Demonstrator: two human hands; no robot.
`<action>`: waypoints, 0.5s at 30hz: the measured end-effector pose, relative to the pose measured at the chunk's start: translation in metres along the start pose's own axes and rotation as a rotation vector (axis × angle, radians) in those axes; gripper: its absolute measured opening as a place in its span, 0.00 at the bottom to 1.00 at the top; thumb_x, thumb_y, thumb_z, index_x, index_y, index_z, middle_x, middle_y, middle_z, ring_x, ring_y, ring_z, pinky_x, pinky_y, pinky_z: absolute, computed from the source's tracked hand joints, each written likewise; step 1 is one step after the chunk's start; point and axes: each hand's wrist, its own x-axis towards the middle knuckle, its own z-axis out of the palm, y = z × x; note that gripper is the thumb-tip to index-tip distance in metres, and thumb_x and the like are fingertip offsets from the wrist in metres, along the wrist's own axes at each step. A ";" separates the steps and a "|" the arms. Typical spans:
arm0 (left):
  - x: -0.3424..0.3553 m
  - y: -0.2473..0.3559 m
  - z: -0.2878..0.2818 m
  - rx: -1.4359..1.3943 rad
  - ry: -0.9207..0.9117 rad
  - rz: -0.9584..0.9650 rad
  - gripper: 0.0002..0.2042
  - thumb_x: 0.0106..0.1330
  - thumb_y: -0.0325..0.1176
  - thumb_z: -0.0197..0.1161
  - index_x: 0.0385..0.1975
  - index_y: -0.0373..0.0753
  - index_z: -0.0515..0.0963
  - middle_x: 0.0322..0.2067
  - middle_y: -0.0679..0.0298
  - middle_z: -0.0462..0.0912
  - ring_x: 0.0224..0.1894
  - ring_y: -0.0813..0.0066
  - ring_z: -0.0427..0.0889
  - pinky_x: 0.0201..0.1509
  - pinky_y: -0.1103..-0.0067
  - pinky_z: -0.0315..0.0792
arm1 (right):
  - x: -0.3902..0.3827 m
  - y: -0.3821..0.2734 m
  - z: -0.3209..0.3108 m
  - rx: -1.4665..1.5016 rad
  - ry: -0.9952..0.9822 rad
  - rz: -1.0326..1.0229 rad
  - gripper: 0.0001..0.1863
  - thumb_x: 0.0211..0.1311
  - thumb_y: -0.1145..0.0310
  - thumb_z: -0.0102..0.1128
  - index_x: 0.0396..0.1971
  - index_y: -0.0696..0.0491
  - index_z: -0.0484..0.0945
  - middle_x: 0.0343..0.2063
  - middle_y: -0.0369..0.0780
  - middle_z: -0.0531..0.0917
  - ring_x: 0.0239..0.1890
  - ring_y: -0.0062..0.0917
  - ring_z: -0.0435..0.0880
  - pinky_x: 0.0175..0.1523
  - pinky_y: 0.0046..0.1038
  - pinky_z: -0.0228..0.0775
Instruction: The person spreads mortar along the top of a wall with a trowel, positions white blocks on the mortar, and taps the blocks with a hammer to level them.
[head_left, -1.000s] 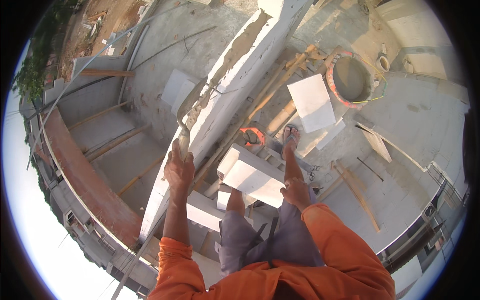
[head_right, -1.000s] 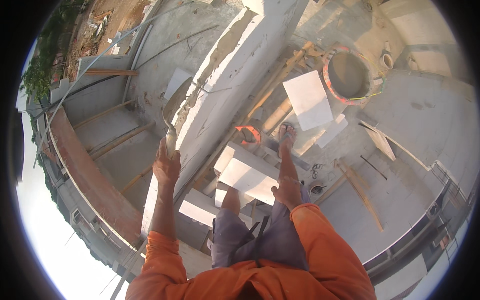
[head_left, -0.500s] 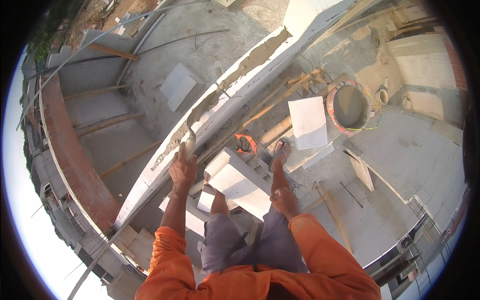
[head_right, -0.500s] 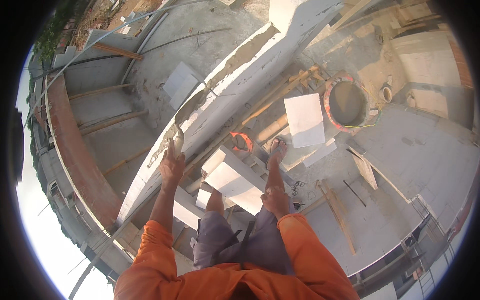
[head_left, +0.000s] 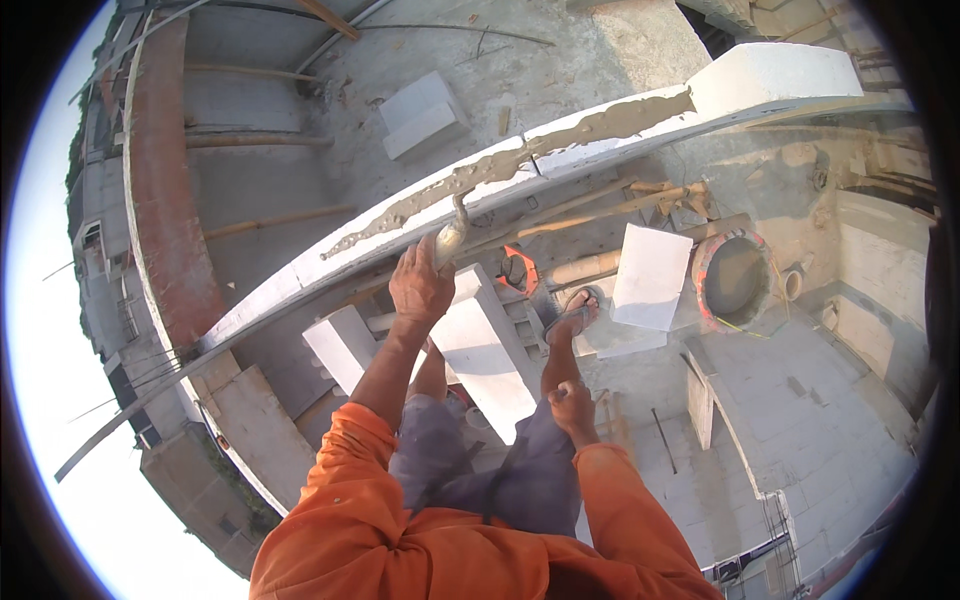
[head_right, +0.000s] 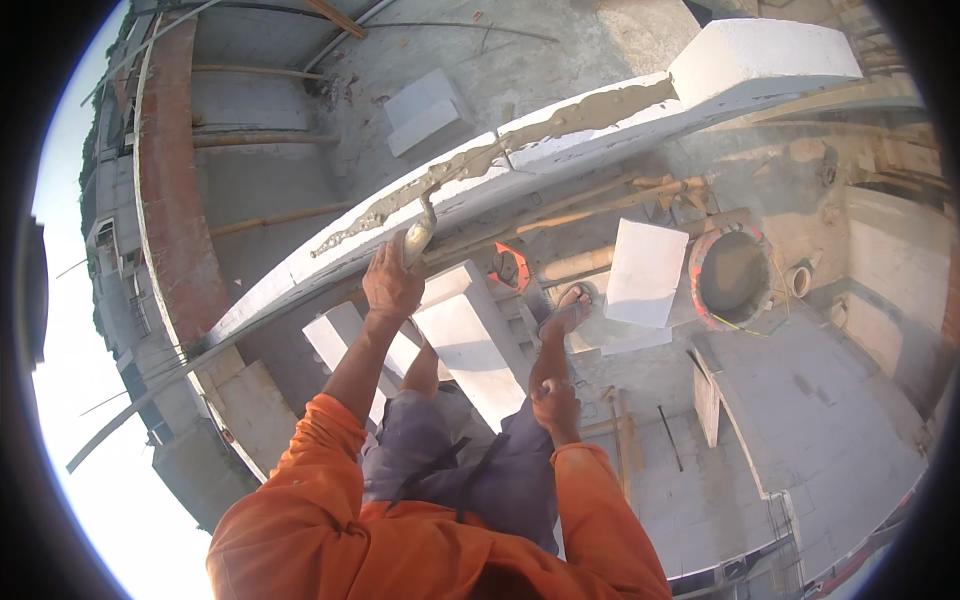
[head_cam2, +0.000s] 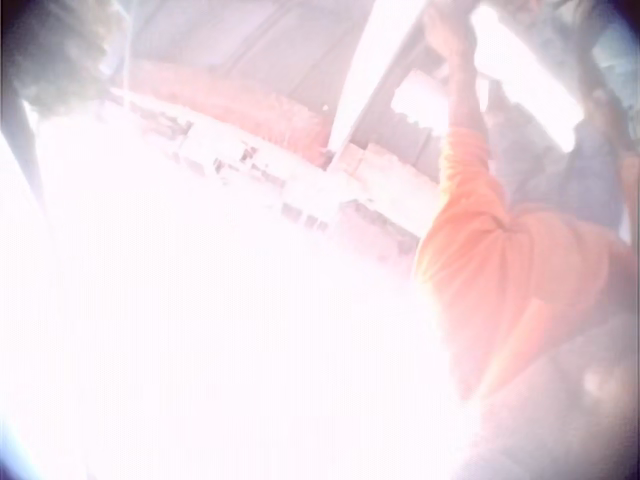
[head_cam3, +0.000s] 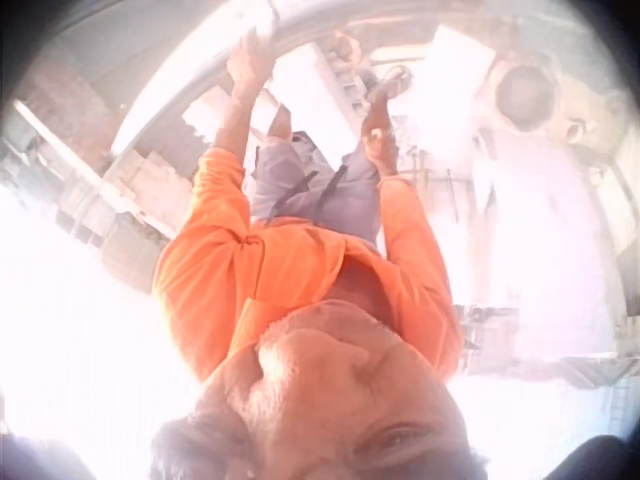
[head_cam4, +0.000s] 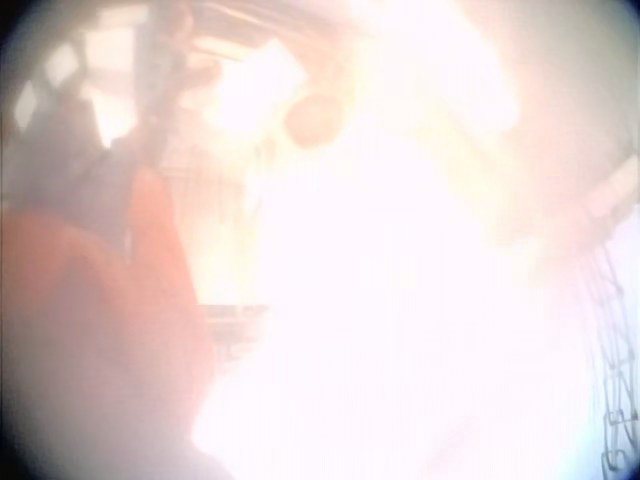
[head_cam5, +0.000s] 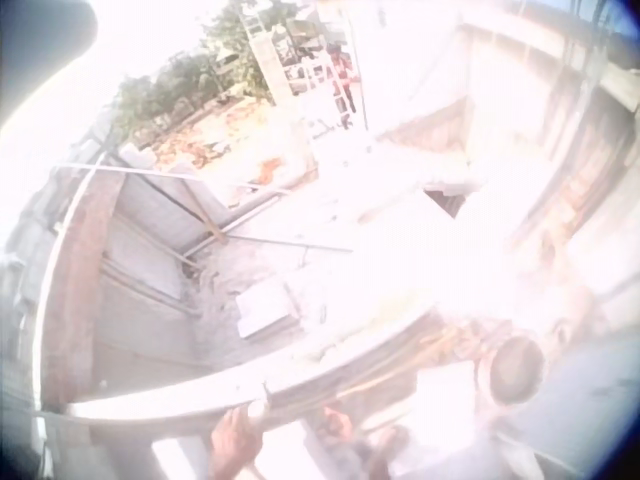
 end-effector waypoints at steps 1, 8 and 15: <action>-0.003 -0.027 0.003 0.024 -0.001 -0.036 0.23 0.52 0.33 0.64 0.49 0.40 0.69 0.37 0.55 0.77 0.43 0.54 0.77 0.46 0.63 0.72 | -0.003 -0.001 0.002 -0.023 -0.044 0.020 0.15 0.50 0.59 0.60 0.34 0.52 0.80 0.36 0.45 0.80 0.43 0.42 0.78 0.46 0.42 0.71; -0.036 -0.156 -0.024 0.130 -0.094 -0.246 0.12 0.52 0.30 0.61 0.35 0.38 0.70 0.36 0.51 0.78 0.42 0.48 0.77 0.44 0.59 0.70 | -0.012 -0.019 0.020 -0.044 -0.123 0.126 0.17 0.53 0.56 0.59 0.40 0.50 0.79 0.43 0.42 0.78 0.50 0.37 0.75 0.53 0.42 0.67; -0.036 -0.253 -0.029 0.183 -0.107 -0.259 0.09 0.54 0.29 0.58 0.35 0.38 0.70 0.32 0.51 0.78 0.39 0.47 0.77 0.41 0.59 0.70 | -0.011 -0.058 0.014 -0.026 -0.109 0.181 0.16 0.52 0.60 0.58 0.38 0.52 0.80 0.43 0.43 0.78 0.51 0.37 0.75 0.53 0.43 0.65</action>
